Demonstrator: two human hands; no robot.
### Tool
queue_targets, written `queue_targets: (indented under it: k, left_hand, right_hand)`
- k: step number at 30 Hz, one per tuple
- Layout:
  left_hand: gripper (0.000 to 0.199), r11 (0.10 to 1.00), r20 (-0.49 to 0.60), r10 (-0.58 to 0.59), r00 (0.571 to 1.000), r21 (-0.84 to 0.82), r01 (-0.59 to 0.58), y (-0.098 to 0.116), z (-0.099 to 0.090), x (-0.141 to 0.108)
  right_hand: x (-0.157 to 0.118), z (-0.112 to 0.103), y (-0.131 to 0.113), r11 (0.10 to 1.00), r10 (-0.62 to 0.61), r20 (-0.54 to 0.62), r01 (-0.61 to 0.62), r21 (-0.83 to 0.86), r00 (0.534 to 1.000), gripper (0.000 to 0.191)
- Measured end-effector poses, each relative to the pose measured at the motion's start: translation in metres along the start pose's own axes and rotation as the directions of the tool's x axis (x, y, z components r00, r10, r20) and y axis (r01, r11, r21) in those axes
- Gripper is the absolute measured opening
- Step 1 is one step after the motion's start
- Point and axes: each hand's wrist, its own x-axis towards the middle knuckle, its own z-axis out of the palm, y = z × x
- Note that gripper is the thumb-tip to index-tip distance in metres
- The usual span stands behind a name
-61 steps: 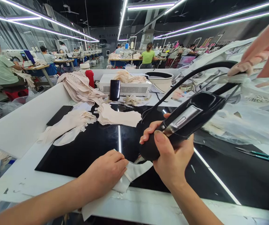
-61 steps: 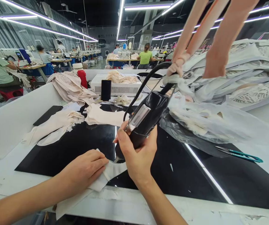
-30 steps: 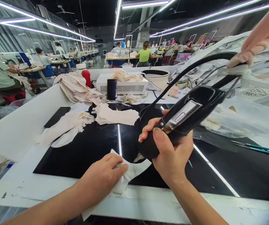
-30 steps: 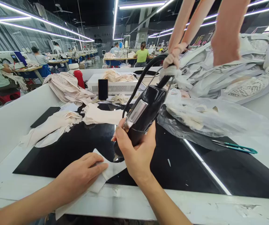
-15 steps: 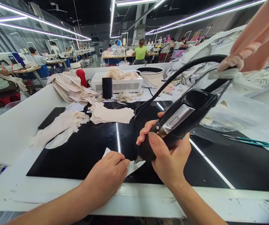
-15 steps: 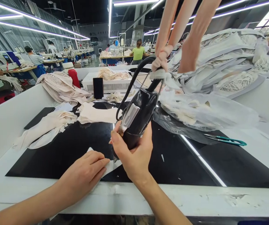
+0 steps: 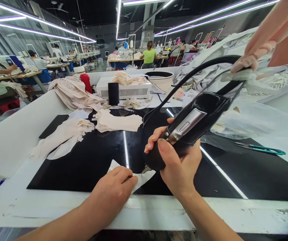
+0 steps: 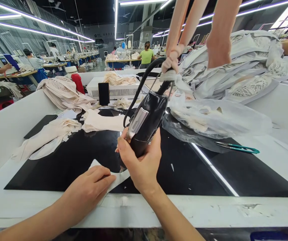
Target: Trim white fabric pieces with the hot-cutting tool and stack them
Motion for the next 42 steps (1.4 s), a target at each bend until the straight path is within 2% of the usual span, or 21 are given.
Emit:
queue_targets:
  k: [7, 13, 19, 26, 31, 39, 42]
  left_hand:
    - [0.023, 1.0, -0.015, 0.012, 1.0, 0.019, -0.012, 0.003, -0.002, 0.001]
    - [0.024, 1.0, 0.005, -0.006, 1.0, 0.006, 0.006, 0.002, -0.003, -0.001]
    - [0.031, 0.999, -0.002, -0.005, 1.0, 0.034, 0.005, 0.005, -0.001, -0.001]
    - [0.033, 0.999, -0.001, -0.014, 1.0, 0.035, 0.014, 0.003, -0.001, -0.004]
    - [0.038, 0.999, -0.004, -0.014, 1.0, 0.037, 0.014, 0.003, 0.0, -0.004]
    - [0.037, 0.999, -0.022, -0.017, 1.0, 0.031, 0.018, 0.004, 0.001, -0.004]
    - [0.036, 0.999, -0.034, -0.023, 0.999, 0.035, 0.024, 0.004, 0.001, -0.004]
  right_hand:
    - [-0.002, -0.001, -0.001, 0.999, 0.011, 0.006, -0.01, -0.032, 1.0, 0.035]
    - [-0.003, 0.005, -0.001, 1.0, 0.014, 0.007, -0.014, 0.011, 1.0, 0.04]
    - [-0.004, 0.006, -0.003, 0.997, 0.06, 0.007, -0.06, -0.045, 0.998, 0.036]
    - [-0.002, 0.009, -0.002, 1.0, 0.027, 0.027, -0.027, -0.006, 0.999, 0.041]
    - [-0.003, 0.009, -0.003, 0.999, 0.04, 0.018, -0.04, 0.01, 0.999, 0.039]
    - [-0.004, 0.008, -0.003, 0.997, 0.05, 0.005, -0.049, -0.054, 0.999, 0.032]
    - [-0.003, 0.011, -0.003, 0.999, 0.04, 0.026, -0.039, -0.018, 0.999, 0.034]
